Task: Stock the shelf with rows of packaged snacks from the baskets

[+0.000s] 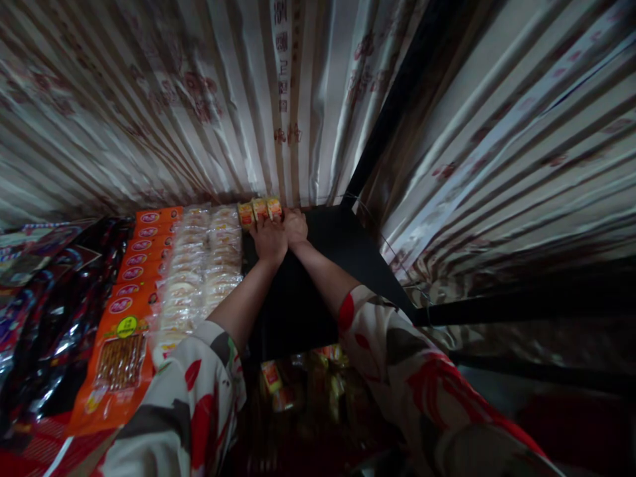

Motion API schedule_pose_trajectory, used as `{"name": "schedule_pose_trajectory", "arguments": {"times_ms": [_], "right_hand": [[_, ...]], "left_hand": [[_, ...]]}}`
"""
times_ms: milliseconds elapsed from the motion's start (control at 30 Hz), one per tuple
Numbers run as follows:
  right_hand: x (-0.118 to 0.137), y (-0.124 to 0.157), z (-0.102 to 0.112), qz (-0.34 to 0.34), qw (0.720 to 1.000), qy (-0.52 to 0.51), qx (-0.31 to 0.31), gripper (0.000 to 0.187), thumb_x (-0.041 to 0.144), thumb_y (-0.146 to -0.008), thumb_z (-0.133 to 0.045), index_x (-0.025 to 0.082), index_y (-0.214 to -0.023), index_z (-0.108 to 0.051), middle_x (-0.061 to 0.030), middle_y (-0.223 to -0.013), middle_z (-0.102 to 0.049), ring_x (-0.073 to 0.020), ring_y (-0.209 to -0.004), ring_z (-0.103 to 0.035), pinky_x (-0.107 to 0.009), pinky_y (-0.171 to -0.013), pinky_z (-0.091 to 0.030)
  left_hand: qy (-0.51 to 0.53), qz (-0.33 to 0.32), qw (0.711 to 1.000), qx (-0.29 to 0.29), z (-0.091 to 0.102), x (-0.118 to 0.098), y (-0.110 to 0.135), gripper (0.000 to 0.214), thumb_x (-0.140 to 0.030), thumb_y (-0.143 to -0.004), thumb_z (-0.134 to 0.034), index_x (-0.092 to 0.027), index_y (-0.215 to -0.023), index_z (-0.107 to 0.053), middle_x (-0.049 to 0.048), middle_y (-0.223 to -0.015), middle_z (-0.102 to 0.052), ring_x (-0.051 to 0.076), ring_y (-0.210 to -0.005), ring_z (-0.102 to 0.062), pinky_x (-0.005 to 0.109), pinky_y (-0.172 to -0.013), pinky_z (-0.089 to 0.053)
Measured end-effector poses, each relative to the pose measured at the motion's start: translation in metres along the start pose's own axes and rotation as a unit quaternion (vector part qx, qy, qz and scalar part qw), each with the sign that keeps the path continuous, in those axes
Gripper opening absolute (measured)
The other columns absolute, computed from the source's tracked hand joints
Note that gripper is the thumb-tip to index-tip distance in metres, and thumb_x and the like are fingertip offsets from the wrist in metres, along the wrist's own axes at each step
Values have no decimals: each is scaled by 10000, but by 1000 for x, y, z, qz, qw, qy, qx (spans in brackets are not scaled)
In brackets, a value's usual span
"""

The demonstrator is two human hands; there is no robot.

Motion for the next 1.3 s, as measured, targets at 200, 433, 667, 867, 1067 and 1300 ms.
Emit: {"name": "schedule_pose_trajectory", "arguments": {"times_ms": [200, 433, 667, 867, 1067, 1300], "right_hand": [[-10, 25, 10, 6, 999, -38, -25, 294, 260, -848, -480, 145, -1108, -556, -112, -1105, -552, -232, -1069, -477, -390, -933, -375], [-19, 96, 41, 14, 995, -96, -37, 302, 157, -835, -443, 153, -1099, -588, -89, -1104, -574, -184, -1008, -524, -319, -901, -413], [-25, 180, 71, 42, 985, -163, -47, 258, 144, -798, -468, 173, -999, -628, -70, -990, -611, -168, -866, -570, -281, -790, -455], [-55, 270, 71, 21, 968, -221, -120, 235, 194, -791, -412, 185, -917, -610, -60, -917, -600, -175, -853, -556, -303, -808, -450], [-100, 317, 35, -188, 964, -151, -114, 245, 258, -764, -436, 167, -923, -599, -75, -920, -610, -217, -900, -541, -355, -863, -421], [-110, 313, 23, -307, 952, -23, -2, 366, 252, -824, -440, 137, -1153, -551, -151, -1086, -607, -253, -1016, -557, -344, -848, -417]], "left_hand": [[12, 54, 998, 39, 15, -14, 15, 363, -257, -912, -307, -110, -978, -632, 106, -1058, -639, 243, -1140, -498, 410, -987, -324], [101, 118, 984, 82, 40, -37, 64, 293, -236, -858, -414, -123, -1039, -614, 123, -1156, -599, 222, -1114, -515, 326, -959, -363], [185, 73, 978, 55, 61, -56, 156, 310, -196, -884, -351, -152, -1085, -583, 100, -1186, -568, 184, -1120, -506, 291, -968, -387], [246, -54, 967, 48, 48, -43, 245, 321, -203, -886, -335, -179, -1106, -568, 84, -1247, -506, 150, -1135, -488, 271, -998, -380], [159, -28, 969, 185, 2, -26, 282, 335, -202, -891, -302, -150, -1062, -586, 109, -1224, -543, 187, -1184, -452, 353, -1048, -329], [116, -42, 959, 256, -34, -15, 276, 336, -116, -815, -376, -160, -1084, -573, 112, -1214, -557, 215, -1191, -435, 389, -1054, -277]]}}
Point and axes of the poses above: each hand's wrist, its own y-axis away from the middle knuckle, its own z-axis out of the back of the hand, x = y × z, the point moved 1 cm from there along -y, towards the middle knuckle
